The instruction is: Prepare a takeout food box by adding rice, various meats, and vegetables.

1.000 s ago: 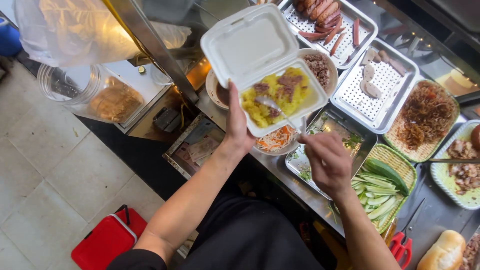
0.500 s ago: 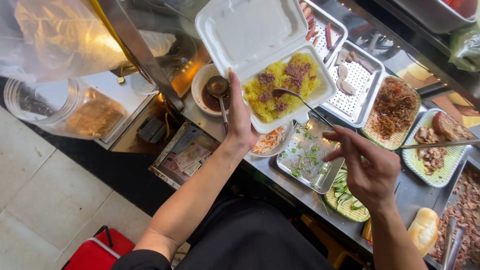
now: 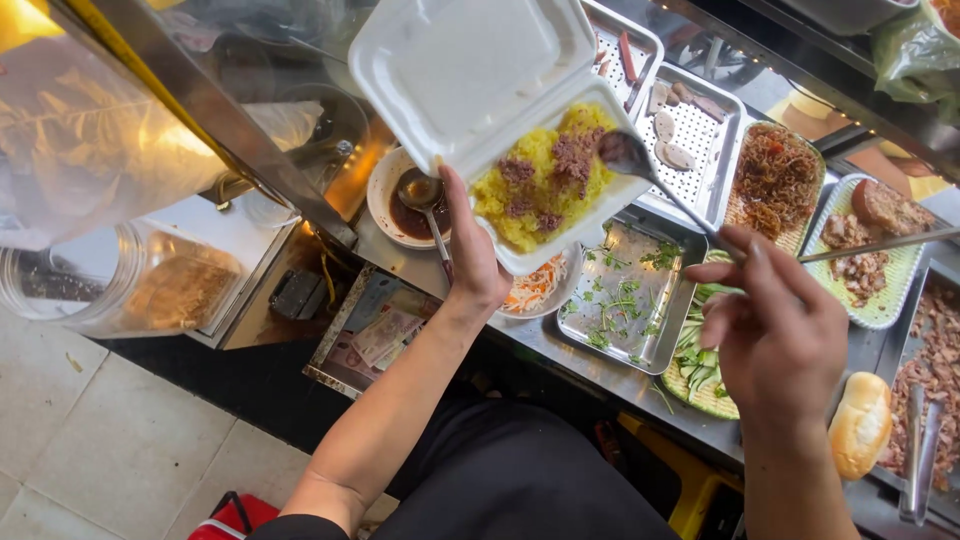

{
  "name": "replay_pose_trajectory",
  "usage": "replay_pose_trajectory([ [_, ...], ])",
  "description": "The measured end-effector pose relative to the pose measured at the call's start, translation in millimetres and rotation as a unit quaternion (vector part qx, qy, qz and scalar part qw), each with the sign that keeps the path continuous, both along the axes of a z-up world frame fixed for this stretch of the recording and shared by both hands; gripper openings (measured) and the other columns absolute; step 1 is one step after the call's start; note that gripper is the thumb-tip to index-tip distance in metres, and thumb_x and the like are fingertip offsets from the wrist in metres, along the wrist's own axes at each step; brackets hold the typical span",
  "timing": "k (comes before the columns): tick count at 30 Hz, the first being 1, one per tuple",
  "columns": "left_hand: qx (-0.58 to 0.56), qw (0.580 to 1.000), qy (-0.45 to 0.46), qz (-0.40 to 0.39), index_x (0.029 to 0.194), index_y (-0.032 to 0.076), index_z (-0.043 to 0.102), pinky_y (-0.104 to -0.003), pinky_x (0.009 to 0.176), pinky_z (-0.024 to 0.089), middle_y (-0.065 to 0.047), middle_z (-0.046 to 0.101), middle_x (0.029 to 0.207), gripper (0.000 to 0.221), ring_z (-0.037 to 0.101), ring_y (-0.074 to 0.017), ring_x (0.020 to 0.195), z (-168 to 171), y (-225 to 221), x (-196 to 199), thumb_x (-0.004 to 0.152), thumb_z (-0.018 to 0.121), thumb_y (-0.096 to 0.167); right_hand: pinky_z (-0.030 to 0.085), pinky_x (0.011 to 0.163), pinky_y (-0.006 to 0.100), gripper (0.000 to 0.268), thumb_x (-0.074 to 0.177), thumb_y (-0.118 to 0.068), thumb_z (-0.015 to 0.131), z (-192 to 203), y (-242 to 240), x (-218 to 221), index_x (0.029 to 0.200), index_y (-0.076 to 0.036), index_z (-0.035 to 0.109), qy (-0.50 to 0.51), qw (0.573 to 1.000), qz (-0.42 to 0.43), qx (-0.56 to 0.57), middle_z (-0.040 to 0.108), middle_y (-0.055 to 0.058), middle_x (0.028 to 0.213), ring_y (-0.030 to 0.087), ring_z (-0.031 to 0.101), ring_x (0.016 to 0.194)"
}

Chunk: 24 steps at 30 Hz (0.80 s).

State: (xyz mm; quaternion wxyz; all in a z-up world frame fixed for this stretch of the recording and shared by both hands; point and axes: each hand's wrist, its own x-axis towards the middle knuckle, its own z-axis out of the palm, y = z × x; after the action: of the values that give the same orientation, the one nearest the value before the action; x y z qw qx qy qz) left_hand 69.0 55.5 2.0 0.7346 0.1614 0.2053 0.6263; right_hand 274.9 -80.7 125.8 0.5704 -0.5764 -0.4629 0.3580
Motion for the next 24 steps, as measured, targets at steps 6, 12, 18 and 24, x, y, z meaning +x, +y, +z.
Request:
replay_pose_trajectory([
  [6,-0.003,0.999,-0.037,-0.018,0.163,0.006,0.021,-0.044,0.121,0.039,-0.014,0.036,0.161,0.087,0.042,-0.0289,0.146,-9,-9,8,0.101,0.038,0.066,0.043,0.053,0.02,0.039,0.105,-0.013,0.057,-21,14,-12,0.136,0.01,0.061,0.24,0.958,-0.042,-0.148,0.074,0.015,0.094,0.009,0.054,0.055],
  [12,-0.027,1.0,-0.005,0.015,0.163,0.006,0.017,-0.044,0.123,0.035,-0.015,0.031,0.164,0.089,0.036,-0.0296,0.15,-14,-2,-6,0.101,0.039,0.066,0.041,0.049,0.021,0.039,0.103,-0.014,0.058,-23,-7,-40,0.131,0.012,0.065,0.169,0.958,-0.036,-0.23,0.073,0.017,0.09,0.009,0.05,0.053],
  [18,-0.013,1.0,-0.007,-0.023,0.162,0.003,0.022,-0.045,0.124,0.034,-0.016,0.035,0.162,0.088,0.039,-0.0293,0.148,-22,-18,-18,0.103,0.04,0.065,0.043,0.052,0.02,0.039,0.102,-0.016,0.057,-7,12,-36,0.132,0.009,0.063,0.131,0.98,-0.061,-0.135,0.075,0.017,0.095,0.009,0.054,0.055],
  [24,-0.03,0.999,-0.004,-0.014,0.16,0.001,0.027,-0.041,0.124,0.033,-0.015,0.038,0.162,0.084,0.041,-0.0272,0.147,-35,-20,-32,0.105,0.038,0.063,0.038,0.048,0.02,0.037,0.104,-0.017,0.061,-25,0,-60,0.129,0.009,0.069,0.165,0.957,-0.052,-0.232,0.072,0.014,0.087,0.01,0.051,0.051],
])
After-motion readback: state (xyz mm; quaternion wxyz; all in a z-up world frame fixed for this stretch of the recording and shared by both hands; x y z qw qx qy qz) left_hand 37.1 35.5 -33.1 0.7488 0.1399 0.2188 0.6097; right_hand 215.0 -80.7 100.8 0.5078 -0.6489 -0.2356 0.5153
